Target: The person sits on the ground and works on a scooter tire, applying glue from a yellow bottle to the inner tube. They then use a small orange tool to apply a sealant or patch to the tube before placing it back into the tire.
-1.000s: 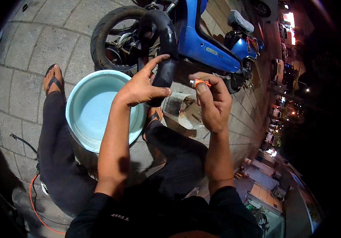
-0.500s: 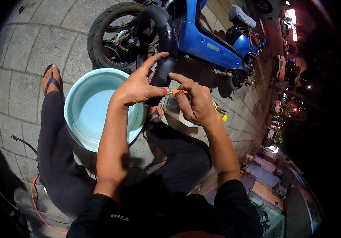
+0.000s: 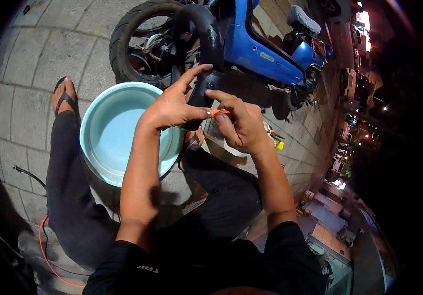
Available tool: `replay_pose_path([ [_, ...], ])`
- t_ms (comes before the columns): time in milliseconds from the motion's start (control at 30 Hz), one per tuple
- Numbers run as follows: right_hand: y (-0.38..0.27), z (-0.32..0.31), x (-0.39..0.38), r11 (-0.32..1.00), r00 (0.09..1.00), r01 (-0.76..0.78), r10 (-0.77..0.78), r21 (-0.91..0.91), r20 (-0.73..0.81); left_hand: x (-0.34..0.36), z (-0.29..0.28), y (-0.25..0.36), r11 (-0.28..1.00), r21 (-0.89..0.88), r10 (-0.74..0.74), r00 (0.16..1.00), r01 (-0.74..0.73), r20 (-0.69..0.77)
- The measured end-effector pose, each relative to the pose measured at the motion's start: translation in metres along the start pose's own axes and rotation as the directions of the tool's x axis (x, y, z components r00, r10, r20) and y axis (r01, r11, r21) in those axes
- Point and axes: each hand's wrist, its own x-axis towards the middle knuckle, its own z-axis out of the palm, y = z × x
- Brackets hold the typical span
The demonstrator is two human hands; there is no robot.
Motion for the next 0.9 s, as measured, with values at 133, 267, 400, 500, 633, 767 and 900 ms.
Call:
replay_pose_path([
  [133, 0.002, -0.005, -0.002, 0.996, 0.996, -0.091, 0.091, -0.005, -0.019, -0.002, 0.004, 0.008, 0.998, -0.039, -0.058, 0.998, 0.058, 0.010],
  [267, 0.002, -0.002, -0.007, 0.995, 0.995, -0.092, 0.094, 0.048, -0.034, 0.000, 0.005, 0.004, 0.999, -0.039, 0.019, 1.000, -0.018, 0.016],
  [400, 0.005, 0.008, 0.002, 0.993, 0.993, -0.086, 0.092, 0.083, -0.073, 0.000, 0.000, 0.002, 0.994, -0.036, -0.102, 0.994, 0.103, 0.034],
  [500, 0.005, 0.004, -0.002, 0.993, 0.998, -0.054, 0.057, 0.107, -0.026, 0.000, 0.003, 0.005, 0.999, -0.010, -0.038, 0.999, 0.038, 0.019],
  [633, 0.008, 0.002, -0.006, 0.975, 0.983, -0.154, 0.168, 0.159, -0.078, 0.001, 0.004, 0.002, 1.000, -0.011, -0.007, 1.000, 0.007, 0.010],
  [767, 0.006, 0.012, 0.005, 0.973, 0.989, -0.113, 0.130, 0.199, -0.071, -0.001, 0.001, 0.003, 0.998, 0.058, -0.006, 1.000, 0.006, 0.005],
  [900, 0.008, 0.004, -0.007, 0.982, 0.992, -0.097, 0.108, 0.161, -0.061, 0.000, 0.005, 0.007, 1.000, -0.017, 0.009, 1.000, -0.008, 0.010],
])
